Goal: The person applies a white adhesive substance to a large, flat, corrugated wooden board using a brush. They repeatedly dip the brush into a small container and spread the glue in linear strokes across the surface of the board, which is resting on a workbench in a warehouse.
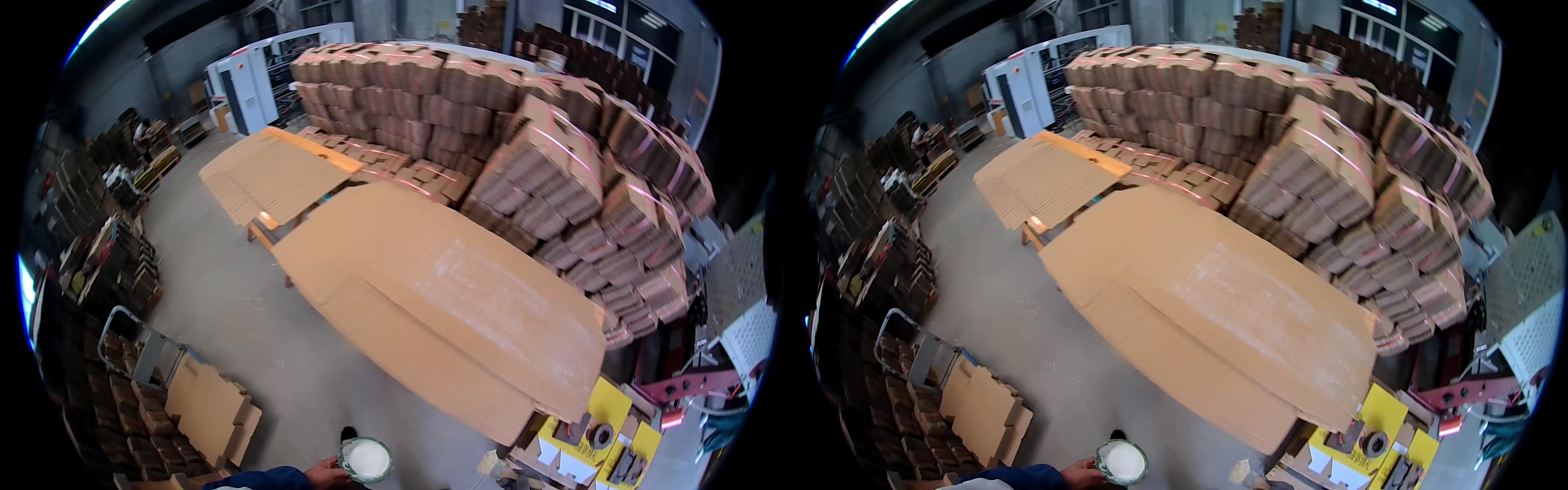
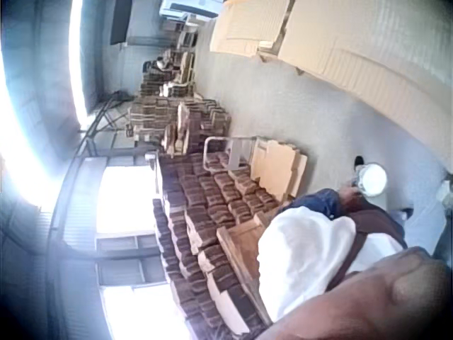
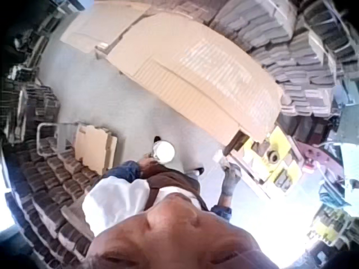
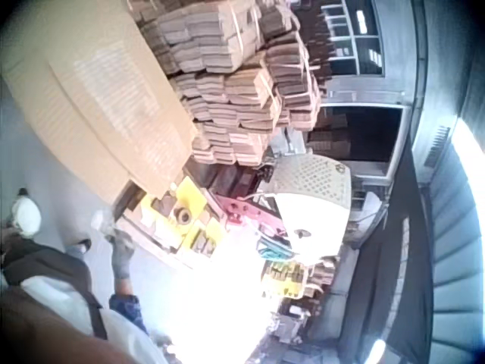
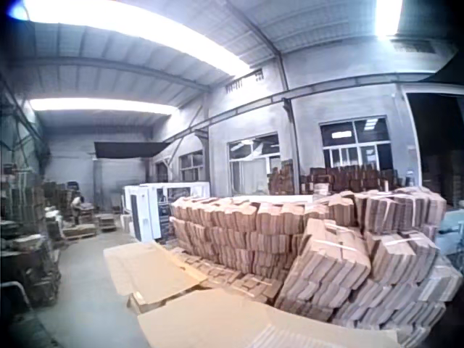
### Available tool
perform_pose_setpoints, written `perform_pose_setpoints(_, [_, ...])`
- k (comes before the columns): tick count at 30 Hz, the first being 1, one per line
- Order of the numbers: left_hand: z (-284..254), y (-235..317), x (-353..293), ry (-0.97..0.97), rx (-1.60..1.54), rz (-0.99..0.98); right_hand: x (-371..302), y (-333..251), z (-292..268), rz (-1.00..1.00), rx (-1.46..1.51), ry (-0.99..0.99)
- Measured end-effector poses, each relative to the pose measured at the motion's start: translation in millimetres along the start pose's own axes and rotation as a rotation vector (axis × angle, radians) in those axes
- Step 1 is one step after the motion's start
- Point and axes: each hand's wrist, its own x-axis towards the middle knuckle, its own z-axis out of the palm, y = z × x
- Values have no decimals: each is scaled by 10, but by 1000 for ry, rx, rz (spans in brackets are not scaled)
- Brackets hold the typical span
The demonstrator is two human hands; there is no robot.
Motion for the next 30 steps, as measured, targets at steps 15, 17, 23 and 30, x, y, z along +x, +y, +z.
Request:
perform_pose_setpoints(15, [-2869,3362,-787,197,-219,267,1370,-929,4279,46,256,-107])
perform_pose_setpoints(17, [-3115,3879,-833,208,-197,266,1643,-902,4704,57,297,-78])
perform_pose_setpoints(23, [-3757,5473,-759,198,-177,322,2399,-1046,6800,-131,286,-209])
perform_pose_setpoints(30, [-4122,7551,-490,199,-70,318,2602,-1363,8488,148,533,-179])
